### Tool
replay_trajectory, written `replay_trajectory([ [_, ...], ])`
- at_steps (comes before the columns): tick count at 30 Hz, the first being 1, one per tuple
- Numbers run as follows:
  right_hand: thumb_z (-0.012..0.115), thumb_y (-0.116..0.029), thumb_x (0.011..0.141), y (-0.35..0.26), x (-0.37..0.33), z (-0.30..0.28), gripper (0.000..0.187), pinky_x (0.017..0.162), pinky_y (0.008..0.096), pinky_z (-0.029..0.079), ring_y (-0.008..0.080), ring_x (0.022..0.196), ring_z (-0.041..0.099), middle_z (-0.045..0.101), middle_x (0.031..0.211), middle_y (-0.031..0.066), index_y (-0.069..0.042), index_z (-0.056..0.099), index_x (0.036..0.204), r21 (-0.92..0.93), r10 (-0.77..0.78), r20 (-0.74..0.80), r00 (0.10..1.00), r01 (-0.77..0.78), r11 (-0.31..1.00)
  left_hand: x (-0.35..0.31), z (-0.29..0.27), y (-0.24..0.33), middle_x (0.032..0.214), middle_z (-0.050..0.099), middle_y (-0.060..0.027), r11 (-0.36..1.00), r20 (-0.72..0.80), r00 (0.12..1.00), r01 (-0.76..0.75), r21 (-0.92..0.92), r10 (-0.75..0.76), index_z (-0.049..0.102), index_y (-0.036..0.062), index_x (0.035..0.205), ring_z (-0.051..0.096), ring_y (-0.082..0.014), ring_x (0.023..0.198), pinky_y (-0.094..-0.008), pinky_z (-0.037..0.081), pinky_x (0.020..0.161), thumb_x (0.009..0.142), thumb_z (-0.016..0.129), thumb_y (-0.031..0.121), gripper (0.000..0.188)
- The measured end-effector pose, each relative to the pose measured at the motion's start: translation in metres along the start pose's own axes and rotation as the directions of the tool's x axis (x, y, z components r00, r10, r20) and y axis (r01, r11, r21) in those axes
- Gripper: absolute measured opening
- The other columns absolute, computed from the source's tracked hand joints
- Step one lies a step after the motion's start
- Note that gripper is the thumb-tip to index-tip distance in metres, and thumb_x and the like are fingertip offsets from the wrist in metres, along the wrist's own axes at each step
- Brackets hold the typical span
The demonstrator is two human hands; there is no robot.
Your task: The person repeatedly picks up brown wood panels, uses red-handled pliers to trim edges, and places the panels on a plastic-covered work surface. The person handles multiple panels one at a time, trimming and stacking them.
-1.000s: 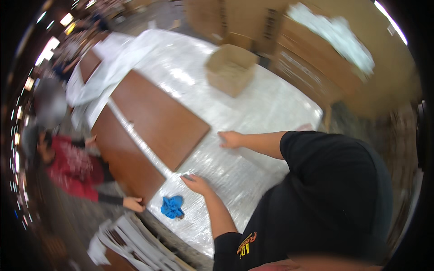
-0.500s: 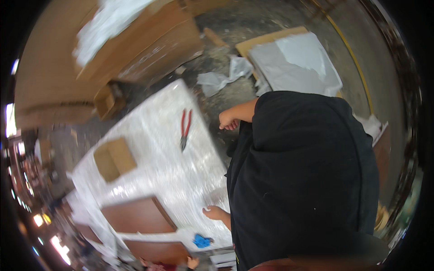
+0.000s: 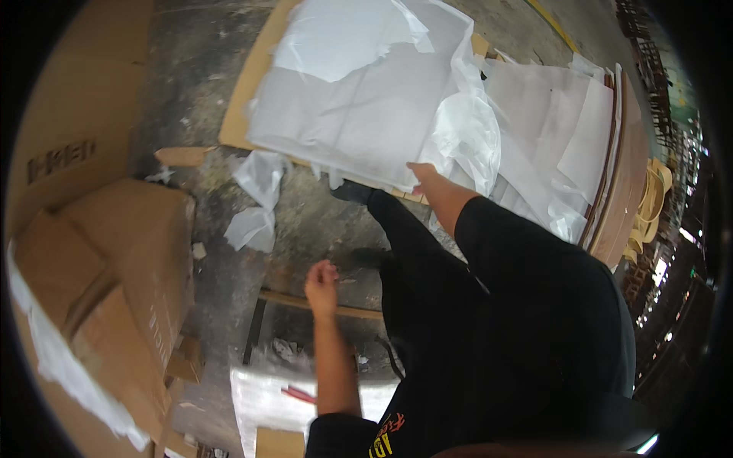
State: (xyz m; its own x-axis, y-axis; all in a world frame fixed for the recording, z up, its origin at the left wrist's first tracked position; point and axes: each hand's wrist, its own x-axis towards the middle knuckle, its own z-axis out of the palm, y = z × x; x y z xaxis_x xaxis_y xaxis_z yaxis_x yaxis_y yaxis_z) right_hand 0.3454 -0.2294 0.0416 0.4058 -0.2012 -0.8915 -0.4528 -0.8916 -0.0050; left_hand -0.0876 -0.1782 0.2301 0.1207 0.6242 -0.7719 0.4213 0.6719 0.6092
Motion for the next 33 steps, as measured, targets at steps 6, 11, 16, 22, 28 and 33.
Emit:
replay_trajectory([
  [6, 0.081, -0.058, 0.090, 0.048, 0.074, 0.057, 0.112, 0.090, 0.0609, 0.063, 0.0508, 0.117, 0.066, 0.033, 0.164, 0.0322, 0.000, 0.022, 0.165, 0.295, 0.311, 0.110, 0.944, -0.330, 0.897, 0.267, 0.070, -0.013, 0.105, 0.071, -0.0082, 0.937, 0.042, 0.942, 0.335, -0.094, -0.333, 0.064, 0.0032, 0.123, 0.070, -0.0215, 0.086, -0.0368, 0.060, 0.076, 0.106, 0.065, 0.036, 0.037],
  [11, 0.079, -0.035, 0.098, 0.084, 0.132, 0.086, 0.063, 0.067, 0.0473, 0.066, 0.0370, 0.083, 0.075, 0.067, 0.115, 0.0258, 0.004, 0.047, 0.136, 0.395, 0.136, -0.009, 0.991, -0.121, 0.911, 0.409, 0.144, -0.018, 0.117, 0.071, -0.0139, 0.923, -0.055, 0.922, 0.385, 0.004, -0.384, 0.058, 0.0013, 0.133, 0.073, -0.0327, 0.091, -0.0480, 0.061, 0.079, 0.100, 0.073, 0.041, 0.053],
  [16, 0.072, -0.016, 0.101, 0.101, 0.133, 0.040, 0.023, 0.050, 0.0390, 0.059, 0.0258, 0.059, 0.070, 0.070, 0.082, 0.0142, -0.001, 0.056, 0.107, 0.097, -0.072, 0.054, 0.996, 0.066, 0.993, 0.434, 0.154, -0.038, 0.105, 0.075, -0.0124, 0.789, -0.230, 0.961, 0.259, 0.557, -0.153, 0.064, 0.0014, 0.112, 0.074, -0.0287, 0.086, -0.0460, 0.061, 0.074, 0.095, 0.077, 0.032, 0.037],
  [22, 0.068, -0.019, 0.100, 0.047, 0.088, -0.022, 0.017, 0.093, 0.0519, 0.058, 0.0291, 0.127, 0.061, 0.065, 0.129, 0.0120, -0.010, 0.059, 0.111, 0.723, -0.167, -0.001, 0.986, 0.116, 0.681, 0.340, 0.183, -0.021, 0.097, 0.072, -0.0059, 0.984, 0.022, 0.990, -0.137, -0.115, 0.140, 0.065, 0.0071, 0.098, 0.073, -0.0168, 0.093, -0.0319, 0.061, 0.072, 0.099, 0.065, 0.001, 0.006],
  [28, 0.057, -0.021, 0.103, -0.097, -0.021, -0.043, 0.020, 0.113, 0.0502, 0.045, 0.0275, 0.125, 0.059, 0.064, 0.126, 0.0079, -0.007, 0.056, 0.118, 0.918, -0.519, -0.235, 0.822, 0.363, 0.160, 0.278, 0.223, 0.029, 0.111, 0.076, -0.0097, 0.998, 0.327, 0.944, -0.024, -0.059, 0.042, 0.068, 0.0065, 0.108, 0.074, -0.0197, 0.100, -0.0348, 0.061, 0.083, 0.100, 0.064, 0.002, 0.011],
  [33, 0.068, -0.020, 0.095, -0.162, -0.180, 0.112, 0.012, 0.091, 0.0458, 0.053, 0.0267, 0.101, 0.068, 0.071, 0.102, 0.0090, -0.009, 0.067, 0.101, 0.238, -0.977, 0.193, 0.095, 0.961, 0.140, 0.256, 0.239, 0.087, 0.161, 0.050, -0.0179, 0.906, 0.569, 0.808, -0.346, 0.242, 0.157, 0.048, 0.0122, 0.159, 0.046, -0.0304, 0.150, -0.0445, 0.037, 0.122, 0.102, 0.061, 0.007, 0.059],
])
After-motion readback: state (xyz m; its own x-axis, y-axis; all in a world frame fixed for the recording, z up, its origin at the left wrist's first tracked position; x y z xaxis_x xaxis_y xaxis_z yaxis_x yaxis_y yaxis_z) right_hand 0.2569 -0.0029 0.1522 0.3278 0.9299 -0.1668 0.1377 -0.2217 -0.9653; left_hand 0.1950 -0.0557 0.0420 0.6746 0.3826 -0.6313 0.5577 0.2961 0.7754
